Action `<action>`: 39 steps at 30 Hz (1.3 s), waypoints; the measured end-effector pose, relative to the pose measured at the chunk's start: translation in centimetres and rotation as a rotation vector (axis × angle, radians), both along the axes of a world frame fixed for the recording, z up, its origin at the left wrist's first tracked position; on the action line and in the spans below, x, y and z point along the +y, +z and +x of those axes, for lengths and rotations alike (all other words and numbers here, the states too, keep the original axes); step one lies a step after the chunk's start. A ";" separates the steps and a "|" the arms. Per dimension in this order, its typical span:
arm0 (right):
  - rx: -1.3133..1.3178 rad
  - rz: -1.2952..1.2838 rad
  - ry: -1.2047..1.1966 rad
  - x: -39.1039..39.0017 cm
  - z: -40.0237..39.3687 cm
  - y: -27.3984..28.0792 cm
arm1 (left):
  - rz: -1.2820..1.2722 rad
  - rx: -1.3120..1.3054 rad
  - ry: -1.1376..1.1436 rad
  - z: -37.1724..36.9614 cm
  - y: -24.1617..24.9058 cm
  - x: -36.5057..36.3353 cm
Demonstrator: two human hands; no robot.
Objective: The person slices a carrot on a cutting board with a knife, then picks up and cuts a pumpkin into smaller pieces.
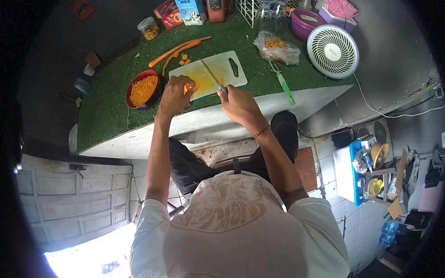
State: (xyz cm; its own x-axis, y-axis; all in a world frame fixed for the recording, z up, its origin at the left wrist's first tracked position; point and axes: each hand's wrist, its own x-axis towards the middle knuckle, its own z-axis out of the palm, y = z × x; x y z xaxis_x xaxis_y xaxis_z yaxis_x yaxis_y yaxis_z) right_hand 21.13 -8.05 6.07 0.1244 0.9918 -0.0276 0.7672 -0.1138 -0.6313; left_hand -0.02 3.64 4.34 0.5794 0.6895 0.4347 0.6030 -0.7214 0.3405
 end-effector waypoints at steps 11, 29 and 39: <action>-0.001 -0.020 0.018 -0.2 -0.2 0.7 | 0.111 0.066 -0.074 -0.4 1.1 0.7; 0.092 -0.041 0.035 0.1 0.6 0.3 | -0.163 0.113 -0.194 1.2 2.2 2.0; 0.285 -0.135 0.022 -0.6 0.9 1.4 | 0.034 -0.024 -0.014 1.5 -0.4 0.1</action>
State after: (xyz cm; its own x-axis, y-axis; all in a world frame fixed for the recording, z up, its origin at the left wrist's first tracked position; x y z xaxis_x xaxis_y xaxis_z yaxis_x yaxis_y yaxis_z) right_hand 22.00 -8.62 7.43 0.0710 0.9792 -0.1902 0.5647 -0.1966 -0.8016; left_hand 1.45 3.75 3.91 0.5782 0.6658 0.4716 0.5846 -0.7413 0.3298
